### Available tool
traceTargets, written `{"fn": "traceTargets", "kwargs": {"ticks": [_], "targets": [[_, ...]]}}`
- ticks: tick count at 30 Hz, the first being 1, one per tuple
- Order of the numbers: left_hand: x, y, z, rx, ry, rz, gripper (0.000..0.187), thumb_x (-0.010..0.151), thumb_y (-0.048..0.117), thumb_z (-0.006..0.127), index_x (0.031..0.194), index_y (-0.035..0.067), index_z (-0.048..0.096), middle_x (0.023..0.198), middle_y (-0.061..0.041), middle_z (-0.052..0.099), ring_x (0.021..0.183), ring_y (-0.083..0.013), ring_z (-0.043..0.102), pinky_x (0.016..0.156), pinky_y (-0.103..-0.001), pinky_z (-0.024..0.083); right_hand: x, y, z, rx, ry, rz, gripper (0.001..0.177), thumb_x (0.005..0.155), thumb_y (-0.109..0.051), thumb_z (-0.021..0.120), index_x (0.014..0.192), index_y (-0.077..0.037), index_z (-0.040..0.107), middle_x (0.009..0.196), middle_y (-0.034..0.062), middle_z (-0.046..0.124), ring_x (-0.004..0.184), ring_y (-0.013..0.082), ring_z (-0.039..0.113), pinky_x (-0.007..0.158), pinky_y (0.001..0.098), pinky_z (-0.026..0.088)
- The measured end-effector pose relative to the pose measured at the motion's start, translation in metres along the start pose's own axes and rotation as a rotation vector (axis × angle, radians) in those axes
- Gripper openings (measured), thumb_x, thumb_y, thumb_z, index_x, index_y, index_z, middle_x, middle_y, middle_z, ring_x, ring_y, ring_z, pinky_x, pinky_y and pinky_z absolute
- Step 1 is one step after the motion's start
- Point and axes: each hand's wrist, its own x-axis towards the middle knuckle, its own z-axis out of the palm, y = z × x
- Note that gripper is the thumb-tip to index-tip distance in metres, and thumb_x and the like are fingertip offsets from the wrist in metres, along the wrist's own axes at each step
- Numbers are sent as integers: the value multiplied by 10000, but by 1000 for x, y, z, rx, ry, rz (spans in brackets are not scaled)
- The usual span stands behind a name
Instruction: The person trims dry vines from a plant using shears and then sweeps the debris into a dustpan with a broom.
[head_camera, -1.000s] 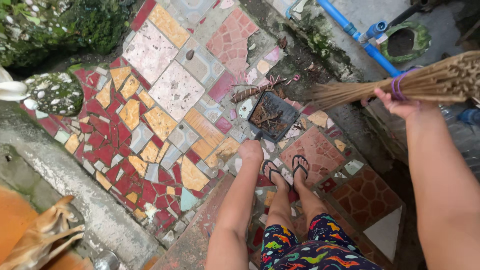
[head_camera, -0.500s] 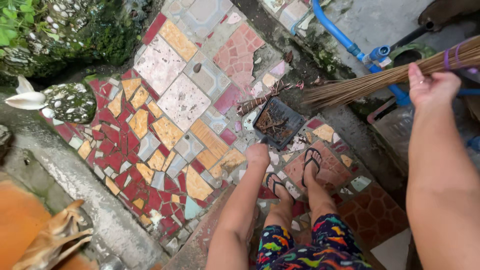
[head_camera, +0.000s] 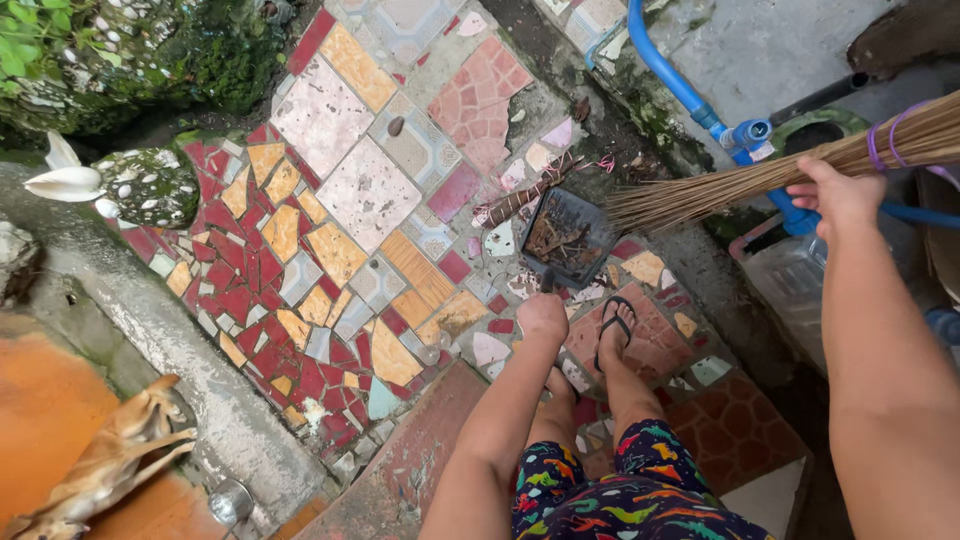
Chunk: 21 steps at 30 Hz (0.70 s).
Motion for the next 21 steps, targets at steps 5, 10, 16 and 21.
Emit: {"fn": "traceTargets", "kwargs": {"ticks": [5,10,16,21], "targets": [[1,9,-6,-65,-55,-51,310,921,194,620,1165,73,767,1267,-161,708,1173,-295,694,933,-398,577,-16,3,-7,-421,-30,56,401,1009,-230,859,1226,5,617,977,91,719,690,150,643,465,331,419],[4,9,-31,-136,-141,-90,419,887,322,654,1223,86,739,1294,-154,706,1191,-297,690,962,-405,569,-25,25,-12,-138,-20,-120,826,889,-50,896,1501,-49,340,1323,140,569,738,186,702,512,307,524],[5,-21,-45,-376,-125,-146,615,879,599,622,1303,159,692,1316,-153,678,1222,-324,651,1020,-454,516,-48,45,-16,-155,-15,-145,958,876,-27,898,1565,-145,242,1445,129,430,761,193,713,512,293,541],[19,-71,-12,-669,99,-198,591,872,579,650,1298,171,691,1271,-170,708,1205,-332,664,1036,-446,499,-90,72,13,-61,134,-83,656,937,8,806,1433,-71,384,1222,111,584,664,185,648,477,301,490]]}}
